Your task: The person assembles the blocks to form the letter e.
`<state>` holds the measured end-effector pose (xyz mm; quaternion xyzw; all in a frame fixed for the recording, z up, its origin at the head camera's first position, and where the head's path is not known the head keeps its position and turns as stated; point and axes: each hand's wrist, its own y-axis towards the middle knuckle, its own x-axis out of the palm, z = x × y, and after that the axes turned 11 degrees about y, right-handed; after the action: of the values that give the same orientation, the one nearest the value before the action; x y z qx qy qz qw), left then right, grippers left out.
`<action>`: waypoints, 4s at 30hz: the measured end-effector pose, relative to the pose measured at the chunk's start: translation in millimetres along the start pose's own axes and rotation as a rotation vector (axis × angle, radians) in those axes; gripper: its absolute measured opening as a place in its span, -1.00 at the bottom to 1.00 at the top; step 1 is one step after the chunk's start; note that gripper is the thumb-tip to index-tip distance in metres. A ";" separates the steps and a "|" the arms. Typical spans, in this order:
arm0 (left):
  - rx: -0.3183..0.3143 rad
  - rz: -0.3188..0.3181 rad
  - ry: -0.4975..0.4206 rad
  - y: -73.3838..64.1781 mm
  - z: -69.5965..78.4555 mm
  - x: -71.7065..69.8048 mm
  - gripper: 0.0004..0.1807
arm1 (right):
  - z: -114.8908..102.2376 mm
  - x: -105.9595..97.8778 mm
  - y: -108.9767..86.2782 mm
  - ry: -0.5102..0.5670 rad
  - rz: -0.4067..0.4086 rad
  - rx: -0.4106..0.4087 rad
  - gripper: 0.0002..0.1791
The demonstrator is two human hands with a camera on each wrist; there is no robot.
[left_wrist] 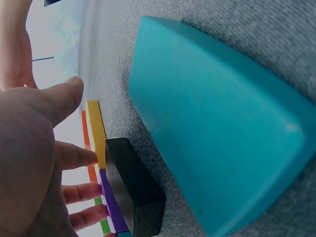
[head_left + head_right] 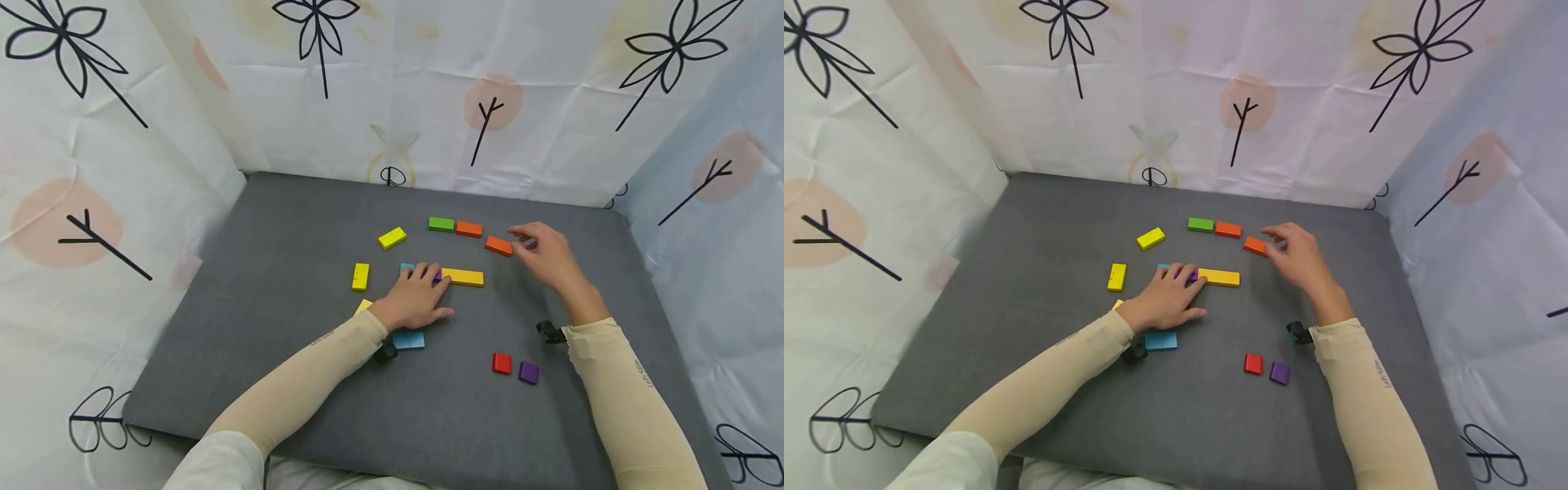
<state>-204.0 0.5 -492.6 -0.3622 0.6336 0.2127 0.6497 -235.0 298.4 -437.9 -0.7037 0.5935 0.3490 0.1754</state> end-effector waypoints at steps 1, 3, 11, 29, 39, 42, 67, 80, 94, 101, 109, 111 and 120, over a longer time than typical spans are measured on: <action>-0.001 0.002 0.005 0.0 0.3 0.1 -0.13 | 1.0 -0.6 1.8 -0.004 -0.004 0.007 -0.62; -0.002 0.004 0.008 0.0 0.6 0.4 -0.13 | 2.4 -1.2 4.7 -0.010 -0.013 0.019 -0.62; 0.005 0.007 -0.013 -0.7 0.3 -1.5 -0.13 | 6.7 -1.7 8.2 -0.027 -0.030 0.035 -0.62; 0.016 -0.034 -0.014 -1.0 0.5 -6.7 -0.08 | 25.6 -3.7 34.2 -0.058 -0.208 0.123 -0.53; 0.013 -0.041 -0.016 0.9 0.6 -8.6 -0.07 | 42.9 6.7 45.1 -0.071 -0.255 0.146 -0.51; 0.012 -0.048 -0.019 1.6 1.1 -7.7 -0.06 | 43.3 9.6 46.2 -0.075 -0.259 0.156 -0.52; 0.018 -0.048 -0.023 0.3 -0.5 -8.8 -0.08 | 49.1 23.3 52.9 -0.093 -0.270 0.209 -0.54; 0.023 -0.051 -0.006 1.6 -2.1 -10.4 -0.08 | 47.3 21.1 53.1 -0.076 -0.238 0.230 -0.53; 0.026 -0.050 -0.009 3.2 -2.5 -9.3 -0.07 | 42.6 20.3 43.3 -0.045 -0.149 0.247 -0.55; 0.028 -0.060 -0.018 2.7 -3.5 -8.2 -0.07 | 40.8 23.6 36.5 -0.036 -0.145 0.253 -0.52; 0.043 -0.047 -0.014 2.3 -3.0 -12.3 -0.05 | 31.8 21.6 33.9 -0.045 -0.110 0.292 -0.52; 0.045 -0.050 -0.018 2.2 -2.8 -12.7 -0.05 | 29.1 21.7 33.1 -0.042 -0.113 0.305 -0.51; 0.039 -0.055 -0.022 0.8 -4.4 -12.4 -0.03 | 21.4 24.0 30.0 -0.026 -0.108 0.316 -0.51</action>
<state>-208.9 0.1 -480.4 -0.3645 0.6201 0.1864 0.6692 -268.5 288.4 -464.5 -0.6935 0.6000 0.2506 0.3102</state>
